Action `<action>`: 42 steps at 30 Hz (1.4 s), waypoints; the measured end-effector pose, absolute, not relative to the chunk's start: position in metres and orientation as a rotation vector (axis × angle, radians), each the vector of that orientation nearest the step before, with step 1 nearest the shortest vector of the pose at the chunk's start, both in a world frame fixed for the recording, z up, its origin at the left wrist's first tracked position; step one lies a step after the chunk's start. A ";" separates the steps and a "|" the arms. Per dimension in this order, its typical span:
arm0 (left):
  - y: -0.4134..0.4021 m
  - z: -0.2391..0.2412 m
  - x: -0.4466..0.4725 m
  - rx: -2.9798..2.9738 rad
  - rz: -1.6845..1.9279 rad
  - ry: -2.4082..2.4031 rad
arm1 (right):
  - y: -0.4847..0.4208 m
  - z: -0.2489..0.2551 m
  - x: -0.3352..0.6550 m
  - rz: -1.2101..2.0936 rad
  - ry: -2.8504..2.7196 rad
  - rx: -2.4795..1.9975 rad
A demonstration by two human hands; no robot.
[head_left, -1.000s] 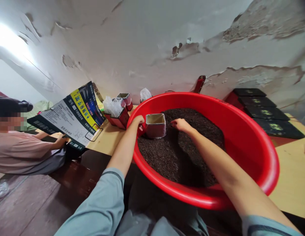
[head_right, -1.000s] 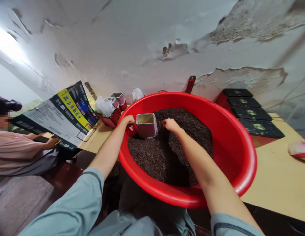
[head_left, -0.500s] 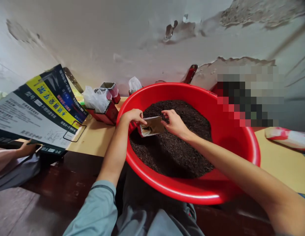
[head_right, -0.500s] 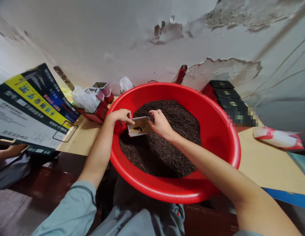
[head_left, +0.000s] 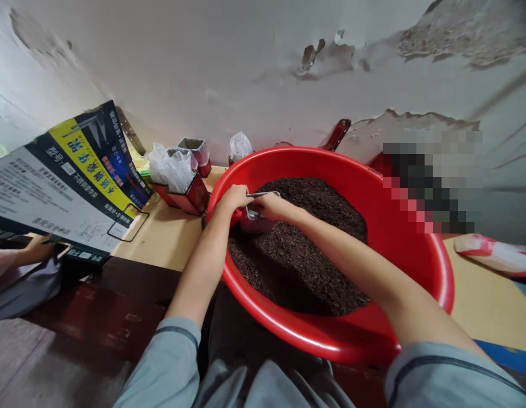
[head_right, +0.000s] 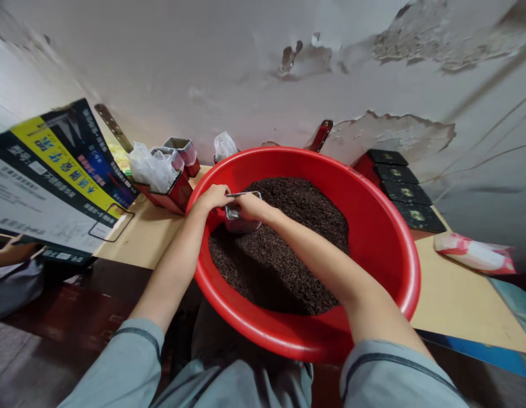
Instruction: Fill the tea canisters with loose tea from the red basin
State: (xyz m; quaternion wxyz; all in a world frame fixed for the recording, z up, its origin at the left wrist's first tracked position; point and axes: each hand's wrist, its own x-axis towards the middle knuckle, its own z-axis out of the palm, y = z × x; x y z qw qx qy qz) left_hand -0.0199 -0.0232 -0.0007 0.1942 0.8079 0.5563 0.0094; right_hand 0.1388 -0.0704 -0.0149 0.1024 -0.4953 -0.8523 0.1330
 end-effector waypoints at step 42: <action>-0.015 0.008 -0.016 2.177 0.769 1.892 | -0.083 -0.033 0.267 0.013 -2.008 -1.639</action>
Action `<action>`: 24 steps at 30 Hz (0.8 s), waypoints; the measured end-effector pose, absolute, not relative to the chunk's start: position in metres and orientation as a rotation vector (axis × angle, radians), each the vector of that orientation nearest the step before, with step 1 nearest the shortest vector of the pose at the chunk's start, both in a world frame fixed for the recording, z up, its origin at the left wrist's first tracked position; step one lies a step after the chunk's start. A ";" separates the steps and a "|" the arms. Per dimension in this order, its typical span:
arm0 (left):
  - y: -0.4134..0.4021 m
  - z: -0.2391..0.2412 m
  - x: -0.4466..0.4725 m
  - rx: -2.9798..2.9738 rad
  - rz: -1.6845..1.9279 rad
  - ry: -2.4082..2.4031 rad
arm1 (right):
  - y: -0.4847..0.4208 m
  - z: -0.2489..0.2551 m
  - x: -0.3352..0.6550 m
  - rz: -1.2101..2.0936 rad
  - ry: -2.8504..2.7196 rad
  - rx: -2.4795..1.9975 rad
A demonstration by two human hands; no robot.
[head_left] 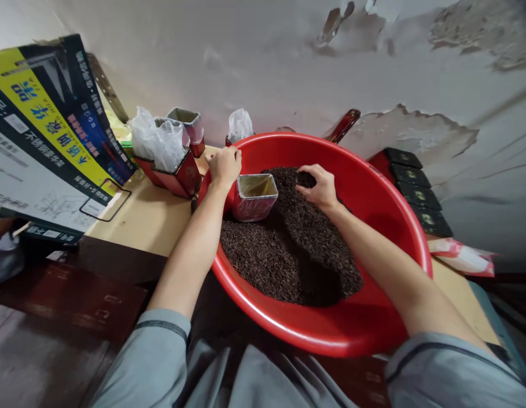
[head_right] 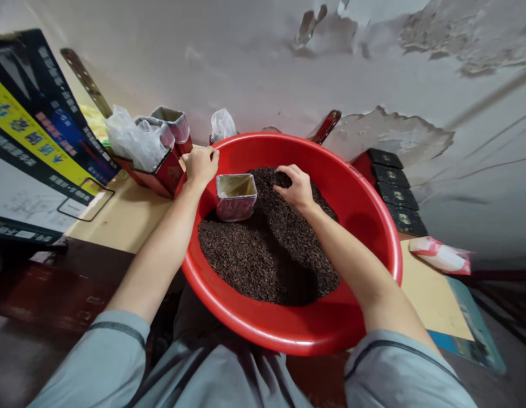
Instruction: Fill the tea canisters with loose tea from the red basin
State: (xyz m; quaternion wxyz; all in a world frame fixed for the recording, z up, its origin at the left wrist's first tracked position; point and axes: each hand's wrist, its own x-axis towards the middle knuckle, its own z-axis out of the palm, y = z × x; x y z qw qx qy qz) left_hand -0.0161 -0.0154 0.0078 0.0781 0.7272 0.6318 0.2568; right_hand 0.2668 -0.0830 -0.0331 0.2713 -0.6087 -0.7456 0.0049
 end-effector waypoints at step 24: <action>-0.001 0.000 -0.017 2.158 0.703 1.935 | -0.030 0.010 0.170 0.406 -2.403 -0.894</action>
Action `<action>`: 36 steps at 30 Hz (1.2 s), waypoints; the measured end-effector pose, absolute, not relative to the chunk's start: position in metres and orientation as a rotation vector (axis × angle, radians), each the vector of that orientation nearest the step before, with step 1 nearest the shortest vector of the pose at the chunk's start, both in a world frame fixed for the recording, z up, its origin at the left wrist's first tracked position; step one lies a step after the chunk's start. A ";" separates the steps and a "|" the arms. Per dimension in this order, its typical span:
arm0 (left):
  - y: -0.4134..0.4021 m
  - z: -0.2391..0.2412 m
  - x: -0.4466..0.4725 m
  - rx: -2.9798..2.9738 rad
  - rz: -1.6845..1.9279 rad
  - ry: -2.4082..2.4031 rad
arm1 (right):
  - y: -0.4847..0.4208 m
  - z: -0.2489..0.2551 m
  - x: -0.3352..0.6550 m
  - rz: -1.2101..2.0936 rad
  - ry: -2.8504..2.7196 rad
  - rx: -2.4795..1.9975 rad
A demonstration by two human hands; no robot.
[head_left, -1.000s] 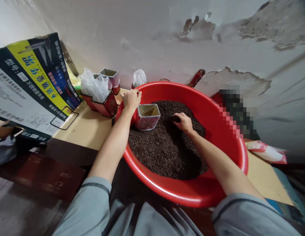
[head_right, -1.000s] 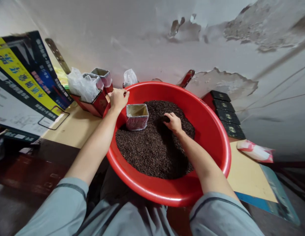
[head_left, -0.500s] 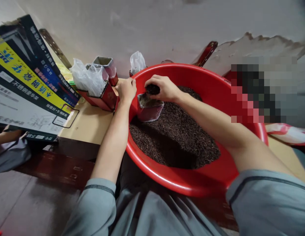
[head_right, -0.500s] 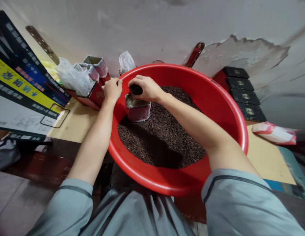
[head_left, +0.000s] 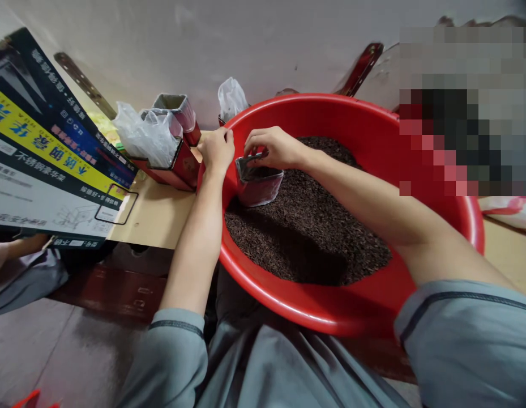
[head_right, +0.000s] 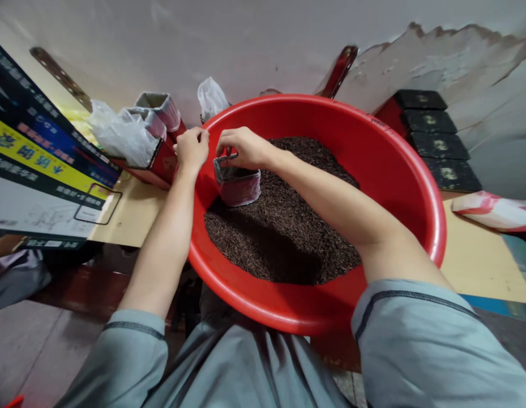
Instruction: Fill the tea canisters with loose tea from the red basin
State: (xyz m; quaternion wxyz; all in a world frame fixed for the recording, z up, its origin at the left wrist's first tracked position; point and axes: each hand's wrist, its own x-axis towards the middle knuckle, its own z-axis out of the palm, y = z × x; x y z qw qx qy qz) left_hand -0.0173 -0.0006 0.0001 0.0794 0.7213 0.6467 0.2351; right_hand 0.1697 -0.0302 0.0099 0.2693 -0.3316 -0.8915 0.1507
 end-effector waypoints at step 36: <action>-0.010 0.011 -0.022 2.109 0.758 1.802 | -0.051 -0.139 0.307 0.175 -1.462 -2.131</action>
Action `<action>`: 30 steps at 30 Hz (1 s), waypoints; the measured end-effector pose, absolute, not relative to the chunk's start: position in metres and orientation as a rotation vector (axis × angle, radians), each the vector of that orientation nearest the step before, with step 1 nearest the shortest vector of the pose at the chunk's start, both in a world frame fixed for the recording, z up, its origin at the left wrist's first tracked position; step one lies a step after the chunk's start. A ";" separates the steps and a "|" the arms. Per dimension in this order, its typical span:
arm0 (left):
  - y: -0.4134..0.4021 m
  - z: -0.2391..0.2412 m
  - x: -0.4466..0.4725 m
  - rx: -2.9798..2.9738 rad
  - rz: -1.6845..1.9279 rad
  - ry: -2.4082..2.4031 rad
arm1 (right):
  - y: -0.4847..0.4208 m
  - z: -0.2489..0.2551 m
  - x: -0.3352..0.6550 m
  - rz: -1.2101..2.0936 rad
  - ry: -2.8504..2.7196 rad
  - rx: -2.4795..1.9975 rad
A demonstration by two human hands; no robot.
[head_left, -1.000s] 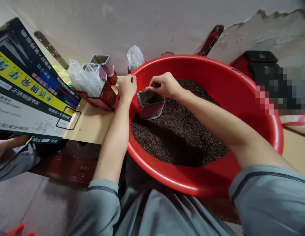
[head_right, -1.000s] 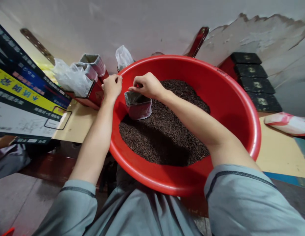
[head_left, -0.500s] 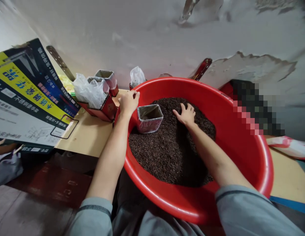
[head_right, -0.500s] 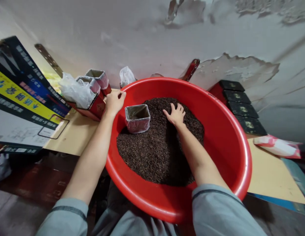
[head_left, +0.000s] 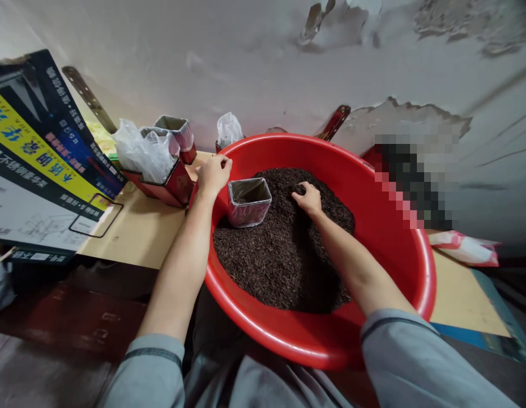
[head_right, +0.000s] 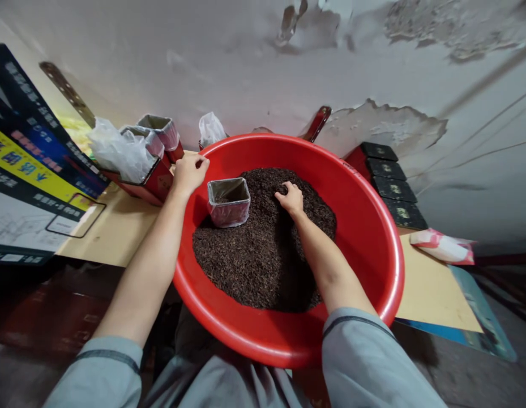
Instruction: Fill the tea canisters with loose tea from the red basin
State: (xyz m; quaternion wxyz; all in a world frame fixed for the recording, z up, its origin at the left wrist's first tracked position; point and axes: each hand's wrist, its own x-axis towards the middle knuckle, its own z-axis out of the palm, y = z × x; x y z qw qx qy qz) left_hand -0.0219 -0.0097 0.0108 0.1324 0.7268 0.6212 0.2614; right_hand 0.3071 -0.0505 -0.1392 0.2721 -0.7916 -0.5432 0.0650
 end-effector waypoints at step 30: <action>0.001 -0.010 -0.021 2.329 0.896 1.357 | -0.016 -0.041 0.162 0.673 -1.295 -0.937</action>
